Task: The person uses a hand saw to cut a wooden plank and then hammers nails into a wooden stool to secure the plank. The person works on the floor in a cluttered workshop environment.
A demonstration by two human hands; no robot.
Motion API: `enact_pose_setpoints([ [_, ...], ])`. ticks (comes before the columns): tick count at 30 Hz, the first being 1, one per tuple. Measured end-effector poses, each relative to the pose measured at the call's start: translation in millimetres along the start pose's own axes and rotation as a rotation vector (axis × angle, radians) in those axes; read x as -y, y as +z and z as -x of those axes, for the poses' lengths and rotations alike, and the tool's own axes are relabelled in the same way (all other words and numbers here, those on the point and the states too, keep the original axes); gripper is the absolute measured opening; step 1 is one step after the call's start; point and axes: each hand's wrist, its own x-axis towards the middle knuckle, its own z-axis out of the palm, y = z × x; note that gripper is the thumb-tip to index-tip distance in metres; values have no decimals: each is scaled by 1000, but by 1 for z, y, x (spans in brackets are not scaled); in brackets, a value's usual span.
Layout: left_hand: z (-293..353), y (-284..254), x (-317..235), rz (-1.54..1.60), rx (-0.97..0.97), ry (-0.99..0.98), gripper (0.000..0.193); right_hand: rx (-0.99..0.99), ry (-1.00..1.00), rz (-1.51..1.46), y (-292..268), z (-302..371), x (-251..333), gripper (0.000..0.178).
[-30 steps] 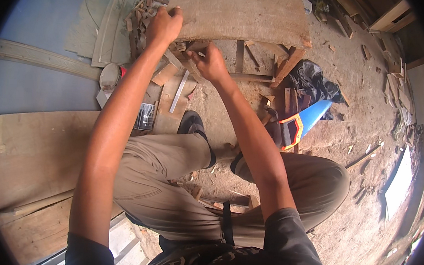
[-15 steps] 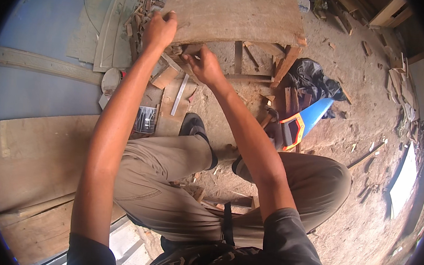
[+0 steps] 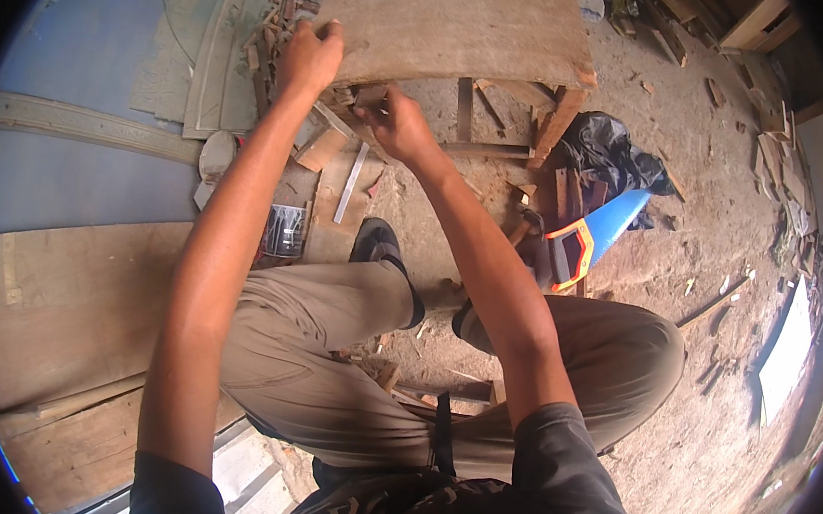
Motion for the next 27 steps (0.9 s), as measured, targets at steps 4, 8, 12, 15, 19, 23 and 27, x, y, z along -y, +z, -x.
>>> enact_pose_setpoints([
  [4, 1, -4, 5, -2, 28, -34, 53, -72, 74, -165, 4, 8, 23, 30],
  [8, 3, -7, 0, 12, 22, -33, 54, -113, 138, -314, 4, 12, 27, 28],
  [12, 2, -7, 1, 33, 47, -71, 60, -109, 154, -331, 4, 15, 25, 27],
  [15, 2, -6, 1, 40, 63, -69, 59, -140, 126, -273, 5, 17, 23, 26],
  [19, -3, 1, 6, 46, 12, -8, 54, -195, 50, -324, 9, 17, 20, 23],
  [23, -8, 5, 16, 48, -18, 32, 53, -109, 108, -248, -1, 15, 32, 24],
  [27, -5, 1, 11, 19, 19, 27, 54, -54, 75, -364, -5, 13, 22, 26],
])
